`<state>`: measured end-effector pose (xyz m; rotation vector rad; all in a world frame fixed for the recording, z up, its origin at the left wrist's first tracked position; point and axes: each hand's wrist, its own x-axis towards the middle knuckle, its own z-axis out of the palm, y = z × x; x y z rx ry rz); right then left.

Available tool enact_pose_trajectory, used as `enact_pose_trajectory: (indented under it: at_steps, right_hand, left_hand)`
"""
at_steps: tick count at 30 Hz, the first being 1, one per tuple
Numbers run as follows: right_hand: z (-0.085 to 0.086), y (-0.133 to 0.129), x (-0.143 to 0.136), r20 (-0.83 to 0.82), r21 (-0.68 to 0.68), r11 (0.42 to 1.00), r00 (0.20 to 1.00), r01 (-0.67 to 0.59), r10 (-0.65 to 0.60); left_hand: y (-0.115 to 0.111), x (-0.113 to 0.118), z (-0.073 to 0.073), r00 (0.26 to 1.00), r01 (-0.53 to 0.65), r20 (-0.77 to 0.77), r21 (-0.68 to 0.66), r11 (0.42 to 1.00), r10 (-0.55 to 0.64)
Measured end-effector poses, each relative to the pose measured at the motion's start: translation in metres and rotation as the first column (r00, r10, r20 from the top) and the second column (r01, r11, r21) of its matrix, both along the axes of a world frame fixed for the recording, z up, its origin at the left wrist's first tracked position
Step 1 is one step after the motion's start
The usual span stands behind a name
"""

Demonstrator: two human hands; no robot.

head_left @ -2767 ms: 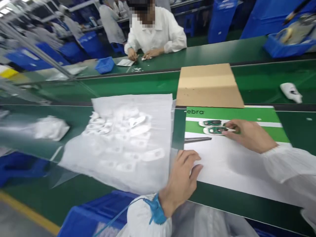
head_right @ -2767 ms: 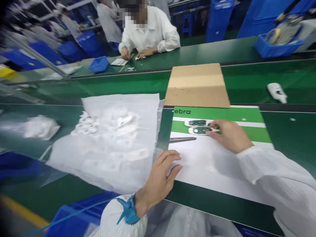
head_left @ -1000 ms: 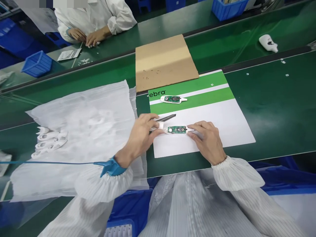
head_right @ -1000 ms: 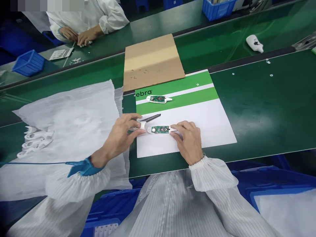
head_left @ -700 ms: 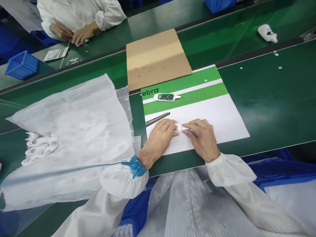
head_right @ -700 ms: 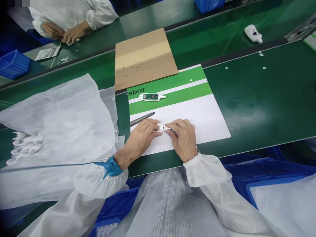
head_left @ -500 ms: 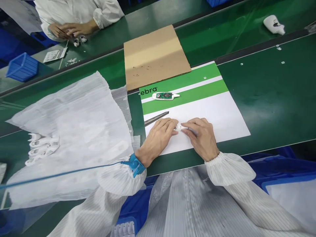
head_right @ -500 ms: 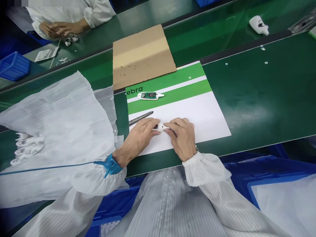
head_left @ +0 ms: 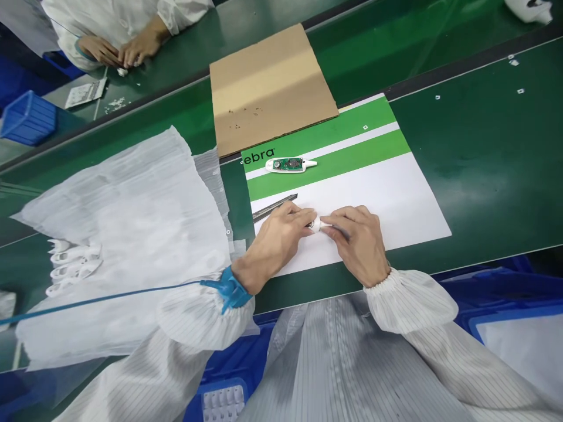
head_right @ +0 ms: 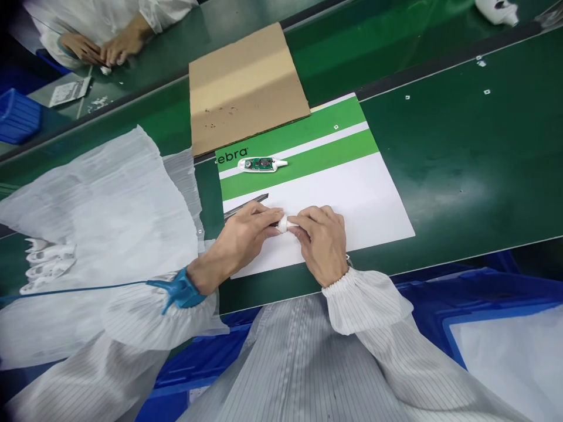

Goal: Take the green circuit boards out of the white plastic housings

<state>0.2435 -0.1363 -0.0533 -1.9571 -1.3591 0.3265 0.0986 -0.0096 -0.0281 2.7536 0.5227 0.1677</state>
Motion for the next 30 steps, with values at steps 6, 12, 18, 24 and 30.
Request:
enact_pose_trajectory:
  at_steps: [6,12,18,24,30]
  right_hand:
    - [0.006,0.014,-0.009,0.072,-0.059,0.998,0.997,0.03,-0.026]
    - [0.003,0.02,-0.018,0.193,-0.045,0.998,0.981,0.033,-0.024]
    - [0.0,0.017,-0.025,0.19,-0.059,0.995,0.98,0.078,-0.066]
    - [0.004,0.02,-0.012,0.08,-0.123,0.992,0.996,-0.015,0.025]
    - [0.017,0.018,0.004,-0.1,-0.072,0.987,0.985,-0.146,0.139]
  left_hand:
    - [-0.002,0.0,0.002,0.998,-0.064,0.003,-0.059,0.996,0.065]
    - [-0.001,-0.004,0.013,0.959,-0.265,0.007,-0.323,0.908,0.283]
    - [-0.014,0.003,0.002,0.951,-0.249,0.096,-0.331,0.91,0.295]
    - [-0.012,-0.007,-0.007,0.973,-0.104,0.179,-0.225,0.969,0.146]
    - [-0.001,-0.022,0.014,0.997,-0.077,-0.031,-0.171,0.982,0.073]
